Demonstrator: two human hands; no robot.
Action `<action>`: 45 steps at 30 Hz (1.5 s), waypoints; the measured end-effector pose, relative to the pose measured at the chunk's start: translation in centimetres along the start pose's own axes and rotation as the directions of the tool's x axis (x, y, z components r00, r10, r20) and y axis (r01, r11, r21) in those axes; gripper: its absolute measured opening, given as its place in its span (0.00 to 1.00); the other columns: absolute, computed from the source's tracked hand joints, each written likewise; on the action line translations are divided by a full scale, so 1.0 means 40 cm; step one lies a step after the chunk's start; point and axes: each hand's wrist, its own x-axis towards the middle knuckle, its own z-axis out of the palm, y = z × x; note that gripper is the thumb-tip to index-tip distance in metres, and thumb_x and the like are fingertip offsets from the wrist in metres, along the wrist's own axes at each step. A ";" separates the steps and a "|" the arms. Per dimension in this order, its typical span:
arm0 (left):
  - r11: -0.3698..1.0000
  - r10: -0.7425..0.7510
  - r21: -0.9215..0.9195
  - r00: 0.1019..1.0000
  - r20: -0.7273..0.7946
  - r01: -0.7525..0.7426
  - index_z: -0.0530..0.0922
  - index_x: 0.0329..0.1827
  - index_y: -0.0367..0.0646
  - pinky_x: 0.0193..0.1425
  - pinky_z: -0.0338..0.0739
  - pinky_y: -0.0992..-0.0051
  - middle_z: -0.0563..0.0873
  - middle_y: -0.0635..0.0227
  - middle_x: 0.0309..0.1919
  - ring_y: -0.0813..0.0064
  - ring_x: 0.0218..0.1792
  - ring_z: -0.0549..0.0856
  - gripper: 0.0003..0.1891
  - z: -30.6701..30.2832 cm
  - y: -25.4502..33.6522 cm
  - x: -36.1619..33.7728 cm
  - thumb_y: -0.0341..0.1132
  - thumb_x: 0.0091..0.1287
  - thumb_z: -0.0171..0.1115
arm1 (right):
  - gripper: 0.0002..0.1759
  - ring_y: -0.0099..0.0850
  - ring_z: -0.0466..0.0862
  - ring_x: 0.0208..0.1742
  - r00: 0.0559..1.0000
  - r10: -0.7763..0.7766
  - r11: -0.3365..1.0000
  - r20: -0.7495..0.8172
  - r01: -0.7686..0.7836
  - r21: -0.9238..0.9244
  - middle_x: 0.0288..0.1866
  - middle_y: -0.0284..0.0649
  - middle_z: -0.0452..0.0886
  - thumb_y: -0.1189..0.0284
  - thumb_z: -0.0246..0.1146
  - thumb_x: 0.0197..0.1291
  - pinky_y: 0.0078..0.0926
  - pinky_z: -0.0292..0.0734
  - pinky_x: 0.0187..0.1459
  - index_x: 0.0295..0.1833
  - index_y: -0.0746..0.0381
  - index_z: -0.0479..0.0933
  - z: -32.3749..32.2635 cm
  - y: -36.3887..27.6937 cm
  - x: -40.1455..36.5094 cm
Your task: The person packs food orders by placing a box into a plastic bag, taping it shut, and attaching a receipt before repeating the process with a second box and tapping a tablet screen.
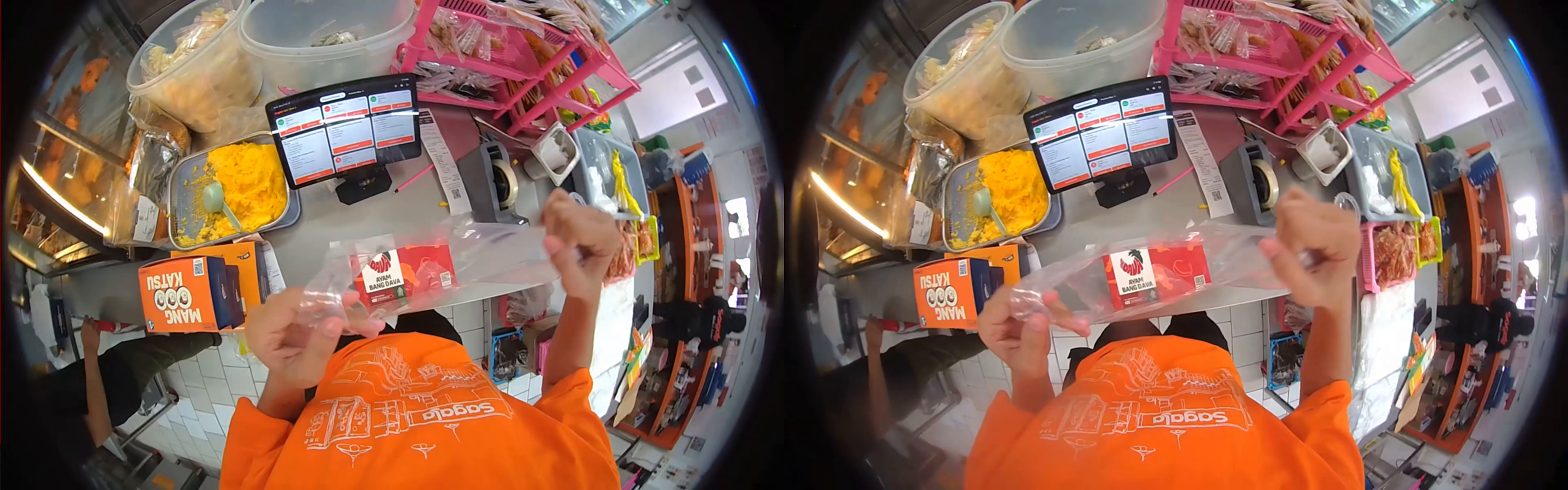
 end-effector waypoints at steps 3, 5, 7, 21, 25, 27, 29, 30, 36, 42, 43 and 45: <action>0.985 0.080 0.155 0.995 -0.066 -0.069 0.76 0.39 0.29 0.25 0.81 0.69 0.83 0.56 0.24 0.69 0.18 0.83 0.15 0.002 -0.009 -0.034 0.38 0.67 0.57 | 0.15 0.30 0.71 0.21 0.996 0.003 0.986 0.091 -0.018 0.166 0.15 0.30 0.69 0.73 0.66 0.42 0.30 0.64 0.29 0.16 0.60 0.65 -0.029 0.021 -0.035; 0.884 0.323 0.403 0.934 -0.155 -0.239 0.76 0.40 0.28 0.28 0.80 0.70 0.83 0.56 0.28 0.68 0.23 0.83 0.15 -0.036 -0.026 -0.050 0.36 0.68 0.54 | 0.14 0.31 0.74 0.23 0.997 -0.043 0.986 0.064 0.033 0.161 0.16 0.31 0.73 0.70 0.67 0.42 0.32 0.67 0.32 0.17 0.59 0.68 -0.063 -0.005 -0.045; 0.732 0.548 0.639 0.763 -0.344 -0.237 0.75 0.40 0.29 0.31 0.76 0.74 0.82 0.57 0.28 0.69 0.25 0.81 0.14 -0.044 -0.013 -0.045 0.35 0.69 0.51 | 0.12 0.34 0.80 0.30 0.993 -0.120 0.970 0.009 0.116 0.212 0.22 0.33 0.82 0.64 0.68 0.44 0.36 0.74 0.40 0.20 0.60 0.76 -0.138 0.005 -0.067; 0.977 -0.194 0.187 0.763 0.617 0.098 0.69 0.21 0.41 0.24 0.69 0.70 0.73 0.66 0.18 0.66 0.19 0.74 0.13 0.711 -0.255 0.018 0.32 0.61 0.62 | 0.07 0.17 0.78 0.37 0.772 0.319 0.487 -0.549 -0.631 -0.604 0.40 0.33 0.83 0.78 0.61 0.61 0.16 0.72 0.37 0.44 0.65 0.79 -0.783 0.476 -0.444; 0.946 -0.312 0.244 0.808 0.501 0.214 0.70 0.22 0.40 0.23 0.67 0.73 0.73 0.67 0.18 0.71 0.18 0.74 0.13 0.788 -0.344 0.003 0.30 0.60 0.64 | 0.07 0.21 0.80 0.35 0.745 0.268 0.556 -0.611 -0.638 -0.533 0.35 0.36 0.83 0.76 0.63 0.61 0.17 0.74 0.36 0.43 0.69 0.78 -0.861 0.513 -0.538; 0.918 -0.363 0.322 0.819 0.444 0.232 0.70 0.25 0.40 0.24 0.69 0.74 0.76 0.66 0.19 0.73 0.19 0.75 0.12 0.808 -0.380 0.000 0.32 0.62 0.64 | 0.08 0.17 0.77 0.30 0.666 0.390 0.509 -0.635 -0.731 -0.454 0.32 0.34 0.81 0.75 0.63 0.61 0.14 0.71 0.31 0.43 0.68 0.78 -0.861 0.497 -0.558; 0.907 -0.382 0.350 0.812 0.441 0.236 0.71 0.27 0.40 0.25 0.71 0.73 0.77 0.65 0.20 0.71 0.20 0.77 0.12 0.819 -0.403 -0.001 0.34 0.63 0.63 | 0.09 0.10 0.69 0.20 0.427 0.576 0.378 -0.697 -0.895 -0.236 0.25 0.28 0.77 0.73 0.63 0.63 0.10 0.61 0.21 0.43 0.68 0.78 -0.847 0.484 -0.550; 0.901 -0.392 0.364 0.803 0.449 0.237 0.71 0.29 0.40 0.26 0.72 0.71 0.79 0.64 0.21 0.69 0.21 0.79 0.12 0.824 -0.412 0.001 0.37 0.63 0.62 | 0.09 0.10 0.69 0.20 0.428 0.581 0.383 -0.692 -0.894 -0.231 0.25 0.28 0.77 0.73 0.63 0.63 0.10 0.61 0.21 0.43 0.68 0.78 -0.856 0.497 -0.562; 0.912 -0.381 0.321 0.812 0.442 0.254 0.71 0.28 0.40 0.24 0.71 0.75 0.78 0.66 0.21 0.73 0.20 0.77 0.12 0.850 -0.438 0.013 0.35 0.62 0.65 | 0.06 0.14 0.75 0.26 0.642 0.373 0.536 -0.670 -0.738 -0.409 0.31 0.32 0.82 0.76 0.64 0.60 0.13 0.72 0.30 0.41 0.68 0.80 -0.881 0.539 -0.585; 0.904 -0.409 0.314 0.799 0.442 0.290 0.72 0.29 0.40 0.24 0.71 0.76 0.78 0.66 0.20 0.74 0.19 0.76 0.11 0.871 -0.445 0.028 0.35 0.62 0.65 | 0.05 0.29 0.80 0.52 0.388 0.698 0.290 -0.602 -0.922 -0.258 0.49 0.44 0.81 0.80 0.65 0.56 0.19 0.76 0.46 0.39 0.68 0.80 -0.874 0.530 -0.589; 0.894 -0.415 0.361 0.798 0.437 0.267 0.73 0.29 0.40 0.25 0.71 0.76 0.79 0.66 0.20 0.76 0.19 0.77 0.11 0.871 -0.444 0.026 0.35 0.62 0.66 | 0.04 0.30 0.80 0.51 0.482 0.615 0.406 -0.625 -0.872 -0.273 0.48 0.45 0.81 0.80 0.65 0.55 0.21 0.76 0.46 0.37 0.68 0.80 -0.862 0.546 -0.613; 0.888 -0.420 0.383 0.788 0.450 0.255 0.73 0.30 0.40 0.26 0.71 0.78 0.80 0.68 0.20 0.80 0.20 0.76 0.10 0.885 -0.442 0.026 0.32 0.62 0.66 | 0.03 0.32 0.82 0.41 0.755 0.235 0.476 -0.612 -0.639 -0.604 0.39 0.41 0.84 0.78 0.66 0.54 0.27 0.75 0.45 0.34 0.66 0.81 -0.837 0.554 -0.614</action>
